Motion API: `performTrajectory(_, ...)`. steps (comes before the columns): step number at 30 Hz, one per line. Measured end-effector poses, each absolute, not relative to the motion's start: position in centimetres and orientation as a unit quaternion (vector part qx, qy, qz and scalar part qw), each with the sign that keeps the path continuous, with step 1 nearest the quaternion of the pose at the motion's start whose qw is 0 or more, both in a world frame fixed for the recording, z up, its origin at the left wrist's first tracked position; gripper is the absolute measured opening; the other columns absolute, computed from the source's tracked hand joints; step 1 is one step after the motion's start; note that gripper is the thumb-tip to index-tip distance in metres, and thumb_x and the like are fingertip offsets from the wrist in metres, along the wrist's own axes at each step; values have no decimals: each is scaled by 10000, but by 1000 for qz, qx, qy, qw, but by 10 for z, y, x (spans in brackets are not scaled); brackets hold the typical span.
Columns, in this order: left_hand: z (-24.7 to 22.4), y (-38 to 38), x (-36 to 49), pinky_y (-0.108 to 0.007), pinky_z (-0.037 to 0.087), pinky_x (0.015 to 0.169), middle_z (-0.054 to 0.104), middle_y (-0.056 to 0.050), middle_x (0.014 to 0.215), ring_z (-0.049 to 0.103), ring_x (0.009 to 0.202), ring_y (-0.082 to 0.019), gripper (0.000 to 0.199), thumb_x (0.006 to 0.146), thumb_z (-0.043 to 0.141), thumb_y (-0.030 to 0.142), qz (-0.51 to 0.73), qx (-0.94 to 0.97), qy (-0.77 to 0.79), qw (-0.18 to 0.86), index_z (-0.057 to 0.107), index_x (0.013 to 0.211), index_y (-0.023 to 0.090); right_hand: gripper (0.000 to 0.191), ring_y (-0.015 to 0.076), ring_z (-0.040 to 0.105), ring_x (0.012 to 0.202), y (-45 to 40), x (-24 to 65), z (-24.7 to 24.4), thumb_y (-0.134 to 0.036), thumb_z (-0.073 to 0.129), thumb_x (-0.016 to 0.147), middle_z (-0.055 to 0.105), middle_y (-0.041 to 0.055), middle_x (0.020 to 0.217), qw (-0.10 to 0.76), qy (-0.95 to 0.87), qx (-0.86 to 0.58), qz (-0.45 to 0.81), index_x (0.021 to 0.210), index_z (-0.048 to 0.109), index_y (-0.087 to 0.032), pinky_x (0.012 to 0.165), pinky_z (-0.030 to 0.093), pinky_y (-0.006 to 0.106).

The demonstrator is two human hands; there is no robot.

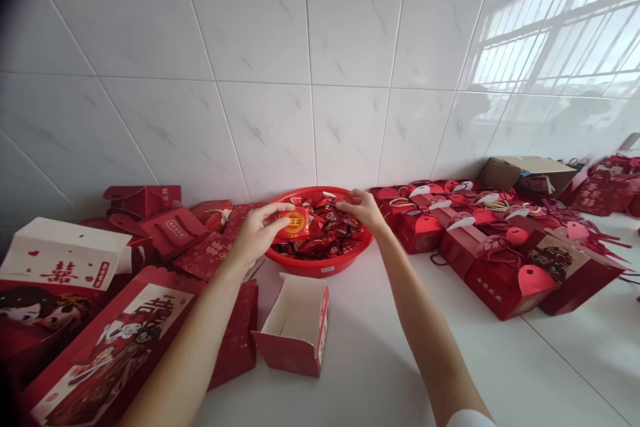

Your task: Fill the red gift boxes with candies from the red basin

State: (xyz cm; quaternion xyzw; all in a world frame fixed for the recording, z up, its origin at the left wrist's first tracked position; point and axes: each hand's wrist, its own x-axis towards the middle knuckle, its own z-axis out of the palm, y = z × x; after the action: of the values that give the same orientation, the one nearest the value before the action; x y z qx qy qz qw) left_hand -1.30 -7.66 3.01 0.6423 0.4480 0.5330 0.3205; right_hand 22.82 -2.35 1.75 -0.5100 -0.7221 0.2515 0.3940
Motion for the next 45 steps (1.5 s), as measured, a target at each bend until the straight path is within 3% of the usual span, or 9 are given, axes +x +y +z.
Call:
performTrajectory(4, 30, -80, -9, -417, 493, 1009, 780, -67, 1087, 689, 1082, -283, 222, 804, 675, 346, 517, 655, 462, 300, 796, 936, 214, 472, 138, 584, 637, -49, 207, 35, -585, 819, 657, 658, -7, 751, 540, -633, -376, 408, 802, 592, -198, 594, 482, 271)
performTrajectory(9, 34, -87, -4, -403, 497, 1004, 775, -84, 1100, 681, 1101, -289, 370, 835, 696, 512, 497, 679, 418, 343, 794, 1009, 201, 418, 112, 539, 647, -68, 174, 42, -557, 800, 724, 607, -31, 724, 530, -666, -317, 418, 778, 604, -192, 598, 441, 239)
performTrajectory(16, 30, -82, -7, -375, 521, 926, 783, -67, 1029, 698, 995, -273, 331, 795, 720, 485, 506, 667, 430, 338, 789, 954, 203, 388, 146, 633, 744, -39, 193, 35, -568, 619, 887, 704, 35, 880, 509, -690, -330, 396, 905, 666, -183, 690, 528, 268)
performTrajectory(19, 30, -80, -9, -348, 529, 847, 781, -55, 939, 697, 919, -257, 341, 804, 687, 503, 525, 652, 436, 329, 778, 909, 191, 317, 175, 666, 821, -14, 207, 27, -412, 497, 972, 739, 70, 931, 404, -757, -460, 228, 965, 690, -161, 753, 543, 291)
performTrajectory(23, 30, -78, -12, -317, 522, 776, 765, -50, 861, 686, 863, -246, 382, 786, 683, 550, 543, 636, 430, 341, 753, 844, 179, 112, 200, 684, 840, 10, 215, 14, -165, 650, 823, 762, 41, 892, 168, -827, -521, 127, 872, 749, -190, 765, 526, 280)
performTrajectory(28, 30, -78, -13, -319, 518, 766, 754, -51, 827, 685, 851, -252, 402, 755, 708, 570, 542, 632, 432, 346, 739, 801, 172, 361, 281, 635, 1112, 17, 205, 4, -141, 728, 762, 713, 75, 1186, 46, -852, -517, 71, 1100, 748, -267, 901, 483, 328)
performTrajectory(33, 33, -80, -12, -334, 519, 802, 775, -66, 912, 688, 912, -270, 408, 753, 710, 566, 537, 638, 432, 344, 763, 856, 175, 277, 338, 580, 1172, 12, 194, 5, -129, 664, 806, 648, 174, 1253, -22, -858, -513, 13, 1068, 736, -185, 917, 441, 380)
performTrajectory(39, 36, -82, -12, -339, 514, 797, 782, -52, 906, 689, 904, -275, 395, 763, 683, 576, 523, 641, 462, 320, 769, 844, 198, 250, 267, 645, 957, 2, 197, 10, -103, 493, 883, 720, 111, 1007, -36, -855, -517, -1, 977, 701, -205, 776, 417, 326)
performTrajectory(45, 38, -83, -12, -330, 513, 840, 787, -45, 941, 690, 973, -281, 405, 748, 703, 574, 524, 639, 451, 337, 775, 873, 195, 170, 263, 657, 908, 3, 202, 7, -172, 661, 782, 717, 91, 989, -22, -846, -532, 34, 947, 681, -208, 736, 434, 307)
